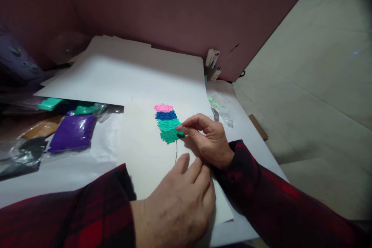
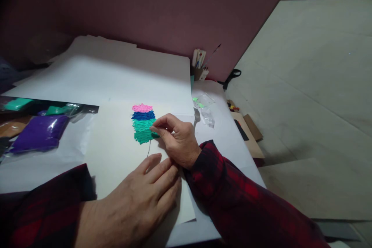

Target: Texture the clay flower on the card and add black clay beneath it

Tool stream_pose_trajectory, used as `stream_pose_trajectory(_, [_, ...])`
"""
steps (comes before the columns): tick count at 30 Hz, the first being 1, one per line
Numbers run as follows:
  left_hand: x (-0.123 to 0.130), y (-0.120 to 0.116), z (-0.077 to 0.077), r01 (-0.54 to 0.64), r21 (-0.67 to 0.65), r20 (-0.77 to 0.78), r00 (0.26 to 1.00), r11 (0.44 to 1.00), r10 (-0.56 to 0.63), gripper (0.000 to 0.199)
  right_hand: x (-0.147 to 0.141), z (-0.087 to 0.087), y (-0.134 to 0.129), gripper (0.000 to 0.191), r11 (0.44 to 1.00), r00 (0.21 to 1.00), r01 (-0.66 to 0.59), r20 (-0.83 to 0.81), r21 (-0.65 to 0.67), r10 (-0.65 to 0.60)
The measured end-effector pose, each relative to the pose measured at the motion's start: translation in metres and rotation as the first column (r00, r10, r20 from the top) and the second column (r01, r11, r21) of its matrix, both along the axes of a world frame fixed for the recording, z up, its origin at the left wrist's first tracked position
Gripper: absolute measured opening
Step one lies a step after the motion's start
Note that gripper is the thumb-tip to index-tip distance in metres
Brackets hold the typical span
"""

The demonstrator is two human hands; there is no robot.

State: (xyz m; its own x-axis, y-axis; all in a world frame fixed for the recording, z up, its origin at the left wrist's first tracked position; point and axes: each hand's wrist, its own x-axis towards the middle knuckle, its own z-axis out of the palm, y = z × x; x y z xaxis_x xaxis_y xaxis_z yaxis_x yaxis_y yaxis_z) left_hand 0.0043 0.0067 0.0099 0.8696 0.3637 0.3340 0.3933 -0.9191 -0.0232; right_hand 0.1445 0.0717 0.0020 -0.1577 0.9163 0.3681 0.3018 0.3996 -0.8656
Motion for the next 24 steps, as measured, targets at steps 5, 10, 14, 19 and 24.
stream_pose_trajectory(5, [-0.0009, -0.0002, 0.0014, 0.018, -0.006, -0.007, 1.000, 1.000, -0.018, 0.035, 0.0003, 0.0006, 0.0002, 0.009, 1.000, 1.000, -0.012, 0.016, -0.002, 0.012])
stream_pose_trajectory(10, [-0.0014, -0.0003, 0.0005, 0.022, -0.018, -0.017, 1.000, 1.000, -0.023, 0.033, 0.0007, 0.0007, -0.0006, 0.007, 1.000, 0.999, -0.015, 0.041, 0.007, 0.015])
stream_pose_trajectory(14, [-0.0008, 0.0003, 0.0000, 0.017, -0.015, -0.016, 1.000, 1.000, -0.018, 0.032, 0.0005, 0.0007, -0.0008, 0.005, 1.000, 0.999, -0.013, 0.039, 0.019, 0.012])
stream_pose_trajectory(19, [-0.0005, 0.0005, 0.0011, 0.024, -0.023, -0.028, 0.999, 0.999, -0.024, 0.032, 0.0011, -0.0001, -0.0003, 0.008, 1.000, 0.999, 0.003, 0.033, 0.028, -0.004])
stream_pose_trajectory(24, [-0.0013, -0.0001, -0.0006, 0.026, -0.023, -0.024, 0.999, 0.999, -0.026, 0.033, 0.0014, -0.0011, -0.0003, 0.007, 0.999, 0.999, -0.015, 0.046, 0.028, 0.014])
